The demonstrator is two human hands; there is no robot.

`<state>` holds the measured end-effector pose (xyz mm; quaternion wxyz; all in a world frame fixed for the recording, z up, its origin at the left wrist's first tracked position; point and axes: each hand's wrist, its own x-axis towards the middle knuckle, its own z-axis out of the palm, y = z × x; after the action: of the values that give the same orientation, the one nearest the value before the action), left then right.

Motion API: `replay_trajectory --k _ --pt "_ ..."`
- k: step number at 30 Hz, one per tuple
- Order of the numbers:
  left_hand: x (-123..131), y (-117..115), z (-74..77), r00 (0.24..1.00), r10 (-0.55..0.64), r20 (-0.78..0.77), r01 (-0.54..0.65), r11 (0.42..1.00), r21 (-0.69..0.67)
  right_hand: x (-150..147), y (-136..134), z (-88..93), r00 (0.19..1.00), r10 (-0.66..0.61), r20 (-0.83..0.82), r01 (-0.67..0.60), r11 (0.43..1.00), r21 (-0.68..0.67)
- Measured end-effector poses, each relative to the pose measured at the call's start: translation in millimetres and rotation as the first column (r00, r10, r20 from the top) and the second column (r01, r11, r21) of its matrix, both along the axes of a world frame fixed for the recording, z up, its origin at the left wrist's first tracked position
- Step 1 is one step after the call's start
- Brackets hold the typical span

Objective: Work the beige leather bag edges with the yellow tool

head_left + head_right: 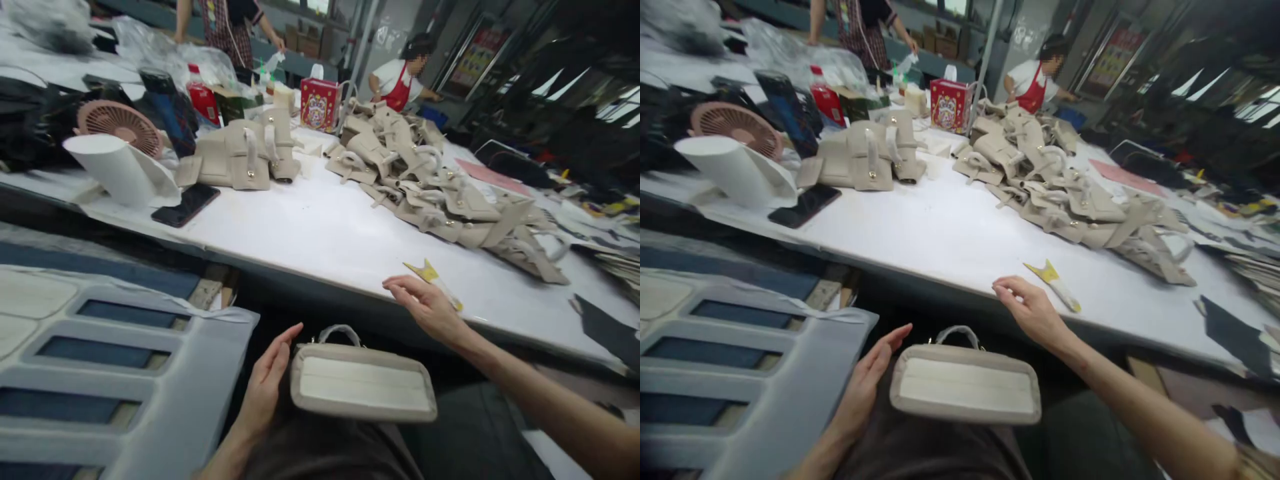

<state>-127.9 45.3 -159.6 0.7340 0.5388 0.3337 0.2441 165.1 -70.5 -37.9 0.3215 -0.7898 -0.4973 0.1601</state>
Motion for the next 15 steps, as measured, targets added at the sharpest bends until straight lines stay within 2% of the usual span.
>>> replay_trajectory --k 1,3,4,6,9,11,13,15 --pt "-2 -24 -3.5 0.999 0.012 0.032 -0.01 0.997 -0.078 -2 -36 -11.6 0.987 -0.12 -0.106 0.121 0.993 0.002" --pt "-2 -57 -6.3 0.993 0.074 0.09 -0.056 0.981 -0.184 -9 -96 -38.1 0.882 -0.325 -0.343 0.342 0.939 -0.009" --pt "-1 -67 -5.6 0.988 0.107 0.109 -0.083 0.975 -0.208 -15 -119 -51.5 0.805 -0.377 -0.458 0.418 0.908 -0.012" --pt "3 -77 -1.0 0.984 0.15 0.098 -0.13 0.973 -0.189 -32 -151 -74.7 0.637 -0.398 -0.661 0.521 0.853 -0.012" --pt "13 -78 8.9 0.985 0.169 0.035 -0.161 0.973 -0.168 -57 -168 -94.2 0.393 -0.31 -0.866 0.608 0.794 -0.008" --pt "22 -74 13.8 0.984 0.177 -0.027 -0.178 0.959 -0.222 -66 -165 -99.0 0.295 -0.221 -0.93 0.644 0.764 0.022" --pt "27 -68 16.8 0.985 0.144 -0.092 -0.162 0.958 -0.236 -68 -159 -101.2 0.268 -0.172 -0.948 0.664 0.746 0.053" --pt "28 -63 18.9 0.984 0.102 -0.145 -0.127 0.976 -0.176 -65 -151 -103.6 0.295 -0.183 -0.938 0.66 0.748 0.062"
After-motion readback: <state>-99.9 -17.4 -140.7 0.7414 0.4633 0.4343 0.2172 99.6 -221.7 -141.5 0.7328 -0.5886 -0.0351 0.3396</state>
